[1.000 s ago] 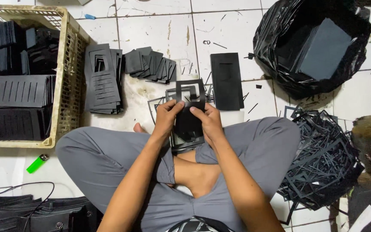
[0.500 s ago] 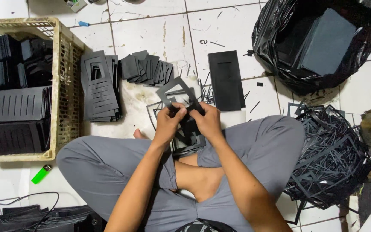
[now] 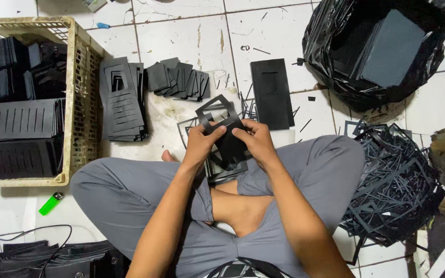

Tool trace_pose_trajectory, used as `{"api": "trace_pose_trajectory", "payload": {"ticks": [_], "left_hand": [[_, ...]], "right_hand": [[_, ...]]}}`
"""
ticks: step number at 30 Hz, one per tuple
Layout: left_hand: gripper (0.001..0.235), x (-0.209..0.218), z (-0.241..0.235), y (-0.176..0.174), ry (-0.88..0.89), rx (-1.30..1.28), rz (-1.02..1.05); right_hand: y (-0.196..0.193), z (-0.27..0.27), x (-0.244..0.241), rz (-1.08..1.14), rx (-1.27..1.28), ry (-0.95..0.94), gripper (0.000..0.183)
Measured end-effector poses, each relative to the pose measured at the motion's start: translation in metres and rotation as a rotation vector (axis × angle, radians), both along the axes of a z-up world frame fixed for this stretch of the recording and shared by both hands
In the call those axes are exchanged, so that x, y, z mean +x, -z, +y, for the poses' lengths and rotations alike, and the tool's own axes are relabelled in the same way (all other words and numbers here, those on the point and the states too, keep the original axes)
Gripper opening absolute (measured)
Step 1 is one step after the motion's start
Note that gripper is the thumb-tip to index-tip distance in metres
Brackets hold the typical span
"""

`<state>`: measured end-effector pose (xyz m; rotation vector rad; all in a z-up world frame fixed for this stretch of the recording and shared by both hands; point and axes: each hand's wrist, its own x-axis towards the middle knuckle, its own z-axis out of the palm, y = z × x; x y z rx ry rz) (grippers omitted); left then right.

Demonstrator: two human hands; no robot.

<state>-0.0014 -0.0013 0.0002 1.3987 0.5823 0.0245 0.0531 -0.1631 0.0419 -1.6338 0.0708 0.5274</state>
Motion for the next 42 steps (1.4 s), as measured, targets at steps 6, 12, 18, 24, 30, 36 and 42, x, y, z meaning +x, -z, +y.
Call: {"api": "trace_pose_trajectory", "payload": {"ticks": [6,12,18,24,30,36,42], "left_hand": [[0.022,-0.003,-0.003,0.0,-0.014,-0.032,-0.011],[0.015,-0.007,-0.013,-0.007,0.042,-0.039,-0.064],[0.025,-0.005,-0.008,0.003,-0.029,-0.016,-0.059],[0.023,0.002,-0.003,-0.014,-0.075,-0.068,0.004],[0.026,-0.006,-0.007,-0.03,-0.048,-0.076,0.009],[0.018,-0.002,-0.011,-0.025,-0.024,-0.044,-0.026],[0.009,-0.005,-0.014,-0.008,-0.029,-0.035,-0.019]], "right_hand": [[0.003,0.0,-0.006,-0.007,-0.016,0.022,0.014],[0.037,-0.002,-0.004,-0.146,-0.235,0.011,0.008],[0.028,0.005,-0.008,-0.173,-0.209,0.029,0.011],[0.005,0.002,-0.009,-0.026,-0.013,0.041,0.015],[0.012,-0.001,-0.006,-0.012,0.044,0.061,0.011],[0.007,0.006,-0.008,-0.013,-0.04,0.073,0.008],[0.04,0.001,-0.005,-0.155,-0.324,0.011,0.008]]}}
